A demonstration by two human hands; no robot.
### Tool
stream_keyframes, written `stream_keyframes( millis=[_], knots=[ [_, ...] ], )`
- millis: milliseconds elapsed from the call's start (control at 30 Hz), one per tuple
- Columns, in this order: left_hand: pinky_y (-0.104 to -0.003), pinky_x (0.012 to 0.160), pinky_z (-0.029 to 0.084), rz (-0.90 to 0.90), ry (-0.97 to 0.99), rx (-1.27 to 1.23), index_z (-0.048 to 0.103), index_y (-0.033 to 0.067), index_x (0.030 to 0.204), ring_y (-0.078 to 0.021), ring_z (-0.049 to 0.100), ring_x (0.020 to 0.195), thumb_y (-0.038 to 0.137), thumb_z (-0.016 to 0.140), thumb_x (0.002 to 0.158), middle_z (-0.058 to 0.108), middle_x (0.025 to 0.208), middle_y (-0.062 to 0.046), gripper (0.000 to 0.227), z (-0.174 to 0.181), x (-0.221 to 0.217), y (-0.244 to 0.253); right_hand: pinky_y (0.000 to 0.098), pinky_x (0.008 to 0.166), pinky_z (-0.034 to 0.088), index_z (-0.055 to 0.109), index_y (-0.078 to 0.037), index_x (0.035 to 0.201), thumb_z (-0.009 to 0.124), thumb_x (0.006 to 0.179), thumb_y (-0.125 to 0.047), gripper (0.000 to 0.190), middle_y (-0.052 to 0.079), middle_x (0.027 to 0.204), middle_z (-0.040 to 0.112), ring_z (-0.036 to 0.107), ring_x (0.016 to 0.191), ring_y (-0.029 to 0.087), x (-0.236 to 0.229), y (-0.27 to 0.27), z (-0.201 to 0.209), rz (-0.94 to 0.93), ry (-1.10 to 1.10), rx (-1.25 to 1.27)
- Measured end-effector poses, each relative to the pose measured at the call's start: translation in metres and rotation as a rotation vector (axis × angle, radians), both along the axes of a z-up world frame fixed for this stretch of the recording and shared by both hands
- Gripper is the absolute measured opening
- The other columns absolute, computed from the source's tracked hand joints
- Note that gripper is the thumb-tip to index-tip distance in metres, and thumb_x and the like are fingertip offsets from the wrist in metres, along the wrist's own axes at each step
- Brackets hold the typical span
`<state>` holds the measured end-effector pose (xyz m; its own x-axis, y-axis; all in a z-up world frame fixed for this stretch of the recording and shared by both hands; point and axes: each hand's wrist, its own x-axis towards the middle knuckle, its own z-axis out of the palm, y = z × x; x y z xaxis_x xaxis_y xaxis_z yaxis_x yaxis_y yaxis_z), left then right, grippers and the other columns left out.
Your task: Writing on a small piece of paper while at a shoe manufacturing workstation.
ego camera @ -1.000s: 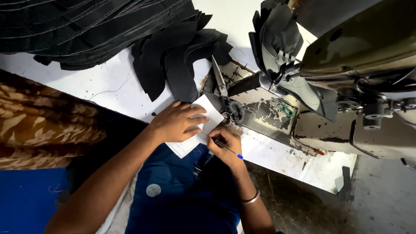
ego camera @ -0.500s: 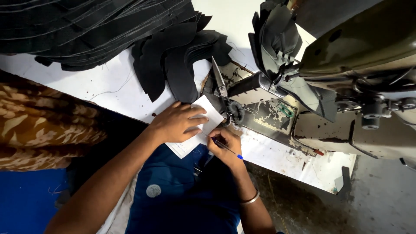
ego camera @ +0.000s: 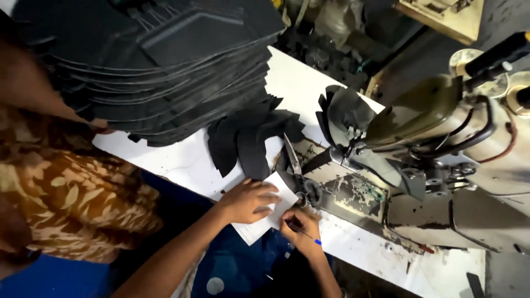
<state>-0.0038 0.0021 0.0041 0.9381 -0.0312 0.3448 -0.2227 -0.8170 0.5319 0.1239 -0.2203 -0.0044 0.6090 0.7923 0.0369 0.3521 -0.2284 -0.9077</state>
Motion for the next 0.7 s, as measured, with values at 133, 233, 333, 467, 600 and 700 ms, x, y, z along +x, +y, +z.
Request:
stream_keyframes(
  millis=[133,233,333,467,600,700],
  knots=[
    [-0.045,0.103,0.04,0.002,0.021,-0.002,0.071,0.0212,0.126,-0.0261,0.055,0.126,0.036,0.067,0.093,0.059,0.141,-0.003,0.037,-0.002,-0.001,-0.002,0.0237,0.066,0.055,0.072,-0.002,0.087,0.081,0.078,-0.006,0.013,0.001,0.081,0.071,0.067,0.071,0.008,-0.001,0.002,0.007,0.002,-0.069,0.001],
    [-0.046,0.104,0.04,0.009,0.015,-0.006,0.071,0.0212,0.125,-0.0261,0.055,0.128,0.036,0.068,0.092,0.058,0.142,-0.003,0.036,-0.001,-0.002,-0.002,0.0237,0.067,0.055,0.071,-0.002,0.089,0.08,0.079,-0.006,0.014,0.001,0.081,0.07,0.066,0.072,0.008,0.0,-0.002,-0.005,-0.013,0.024,-0.029],
    [-0.046,0.105,0.039,0.011,0.009,-0.013,0.072,0.0212,0.126,-0.0266,0.054,0.129,0.035,0.068,0.092,0.058,0.142,-0.003,0.037,-0.001,-0.003,-0.003,0.0234,0.07,0.054,0.07,-0.002,0.091,0.079,0.081,-0.006,0.014,0.001,0.083,0.07,0.066,0.076,0.007,-0.001,-0.002,-0.002,0.002,0.066,-0.01],
    [-0.046,0.105,0.039,0.016,0.021,-0.011,0.072,0.0218,0.126,-0.0262,0.054,0.129,0.035,0.068,0.092,0.058,0.142,-0.002,0.037,0.002,-0.003,-0.004,0.023,0.072,0.054,0.07,-0.002,0.092,0.078,0.082,-0.005,0.013,0.001,0.085,0.07,0.065,0.078,0.007,0.003,-0.006,-0.014,0.028,0.086,0.021],
    [-0.045,0.103,0.039,0.009,0.056,-0.007,0.071,0.0215,0.126,-0.0254,0.054,0.129,0.035,0.069,0.091,0.058,0.142,-0.003,0.037,0.007,-0.003,-0.002,0.0228,0.071,0.053,0.069,-0.002,0.092,0.078,0.083,-0.005,0.013,0.0,0.085,0.069,0.064,0.078,0.006,0.008,-0.009,-0.029,0.033,0.137,0.026],
    [-0.044,0.103,0.039,0.005,0.045,-0.019,0.072,0.0215,0.126,-0.0251,0.055,0.128,0.034,0.069,0.092,0.059,0.14,-0.003,0.036,0.008,-0.003,-0.003,0.0226,0.071,0.053,0.07,-0.003,0.093,0.078,0.083,-0.005,0.013,0.0,0.084,0.068,0.063,0.077,0.006,0.01,-0.011,-0.034,0.034,0.169,0.021]
  ],
)
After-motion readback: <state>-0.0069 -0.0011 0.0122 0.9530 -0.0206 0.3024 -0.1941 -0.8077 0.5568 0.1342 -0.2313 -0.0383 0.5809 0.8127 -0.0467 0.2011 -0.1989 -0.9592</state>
